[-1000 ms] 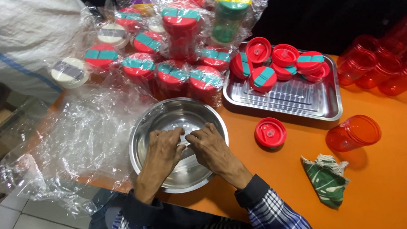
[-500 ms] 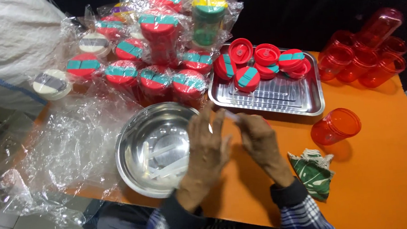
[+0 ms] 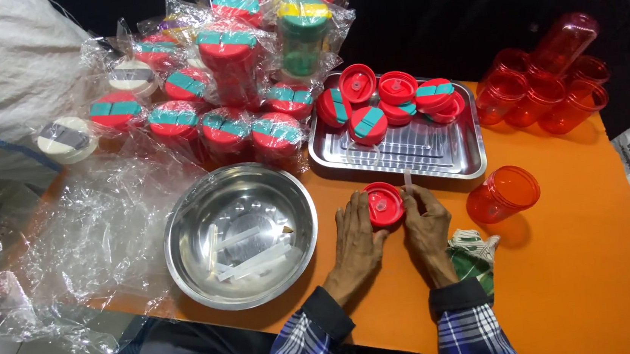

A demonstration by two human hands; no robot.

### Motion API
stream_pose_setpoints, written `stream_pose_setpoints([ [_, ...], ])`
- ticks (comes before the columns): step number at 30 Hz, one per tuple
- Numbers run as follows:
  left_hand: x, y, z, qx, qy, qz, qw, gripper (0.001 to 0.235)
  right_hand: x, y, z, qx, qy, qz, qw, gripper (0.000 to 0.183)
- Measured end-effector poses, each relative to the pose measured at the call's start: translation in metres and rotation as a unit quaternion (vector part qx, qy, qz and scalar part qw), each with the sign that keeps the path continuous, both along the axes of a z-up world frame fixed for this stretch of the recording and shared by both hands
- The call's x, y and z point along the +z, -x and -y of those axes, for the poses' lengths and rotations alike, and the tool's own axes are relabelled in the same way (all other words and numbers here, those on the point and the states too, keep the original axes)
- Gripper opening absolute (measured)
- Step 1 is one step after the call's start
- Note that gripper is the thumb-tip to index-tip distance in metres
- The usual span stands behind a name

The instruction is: Cleaning plastic container parts with a cloth and assembling them by snapping lids onto bases.

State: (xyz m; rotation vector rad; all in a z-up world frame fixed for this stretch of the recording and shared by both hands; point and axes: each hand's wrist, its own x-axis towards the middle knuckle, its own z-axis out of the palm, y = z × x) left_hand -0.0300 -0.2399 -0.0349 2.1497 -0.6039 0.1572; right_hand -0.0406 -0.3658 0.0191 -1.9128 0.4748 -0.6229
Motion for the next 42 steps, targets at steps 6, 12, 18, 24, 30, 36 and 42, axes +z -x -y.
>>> stream_pose_setpoints([
  [6, -0.006, -0.036, -0.011, -0.047, 0.038, -0.065, 0.996, 0.113, -0.054, -0.014, 0.019, 0.016, 0.094, 0.034, 0.995, 0.012],
  [12, -0.006, -0.047, -0.002, 0.002, 0.064, -0.04, 0.997, 0.118, -0.048, -0.018, 0.015, 0.025, 0.068, 0.051, 0.996, 0.016],
  [18, -0.042, -0.066, 0.006, 0.021, 0.064, 0.018, 0.998, 0.11, -0.051, -0.015, 0.01, -0.004, 0.086, 0.129, 0.988, 0.018],
  [24, -0.02, -0.06, -0.003, -0.021, 0.1, -0.014, 0.995, 0.098, -0.026, -0.009, -0.002, 0.027, -0.022, 0.134, 0.99, 0.019],
  [30, -0.02, -0.062, -0.003, -0.028, 0.106, -0.031, 0.993, 0.073, -0.04, -0.019, 0.011, 0.093, 0.004, 0.147, 0.985, 0.016],
  [36, -0.006, -0.061, -0.001, 0.007, 0.1, -0.055, 0.993, 0.034, -0.013, -0.012, -0.011, 0.116, -0.025, 0.123, 0.985, 0.015],
  [42, 0.002, -0.056, 0.003, 0.03, 0.118, -0.081, 0.989, 0.02, -0.016, -0.012, -0.01, 0.128, -0.007, 0.119, 0.985, 0.016],
])
